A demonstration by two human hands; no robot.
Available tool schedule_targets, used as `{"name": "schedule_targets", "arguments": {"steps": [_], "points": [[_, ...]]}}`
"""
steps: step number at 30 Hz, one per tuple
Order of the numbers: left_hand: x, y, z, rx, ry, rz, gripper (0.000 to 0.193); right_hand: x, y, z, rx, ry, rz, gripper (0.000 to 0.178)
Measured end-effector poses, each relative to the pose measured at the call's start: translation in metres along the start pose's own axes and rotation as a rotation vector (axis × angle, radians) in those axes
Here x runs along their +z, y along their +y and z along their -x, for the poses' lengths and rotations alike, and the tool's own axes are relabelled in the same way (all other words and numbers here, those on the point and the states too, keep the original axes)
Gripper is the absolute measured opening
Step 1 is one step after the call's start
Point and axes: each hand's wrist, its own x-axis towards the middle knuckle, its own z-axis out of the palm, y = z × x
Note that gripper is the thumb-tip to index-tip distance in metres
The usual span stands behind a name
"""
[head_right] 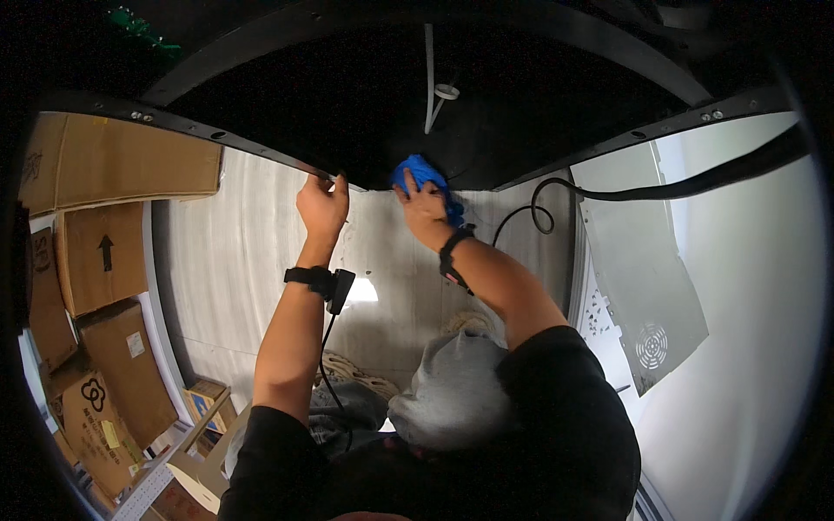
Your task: The person wipes the interior of an electronic device with a blue cloth, then attaches a metal backplate using a screwdriver to secure screws.
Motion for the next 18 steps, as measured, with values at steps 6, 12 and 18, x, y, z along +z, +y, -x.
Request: {"name": "schedule_targets", "arguments": {"steps": [6,12,18], "points": [[-0.004,-0.007,-0.002,0.013,-0.03,-0.008,0.028,-0.019,-0.034,-0.016,-0.054,-0.072,-0.122,0.059],[-0.008,0.0,-0.001,0.025,-0.042,-0.006,0.025,-0.004,0.016,0.018,0.037,0.028,-0.084,0.068],[-0.004,-0.007,-0.001,0.031,-0.004,-0.012,0.027,-0.017,0.084,0.056,0.193,-0.111,-0.239,0.087]]}}
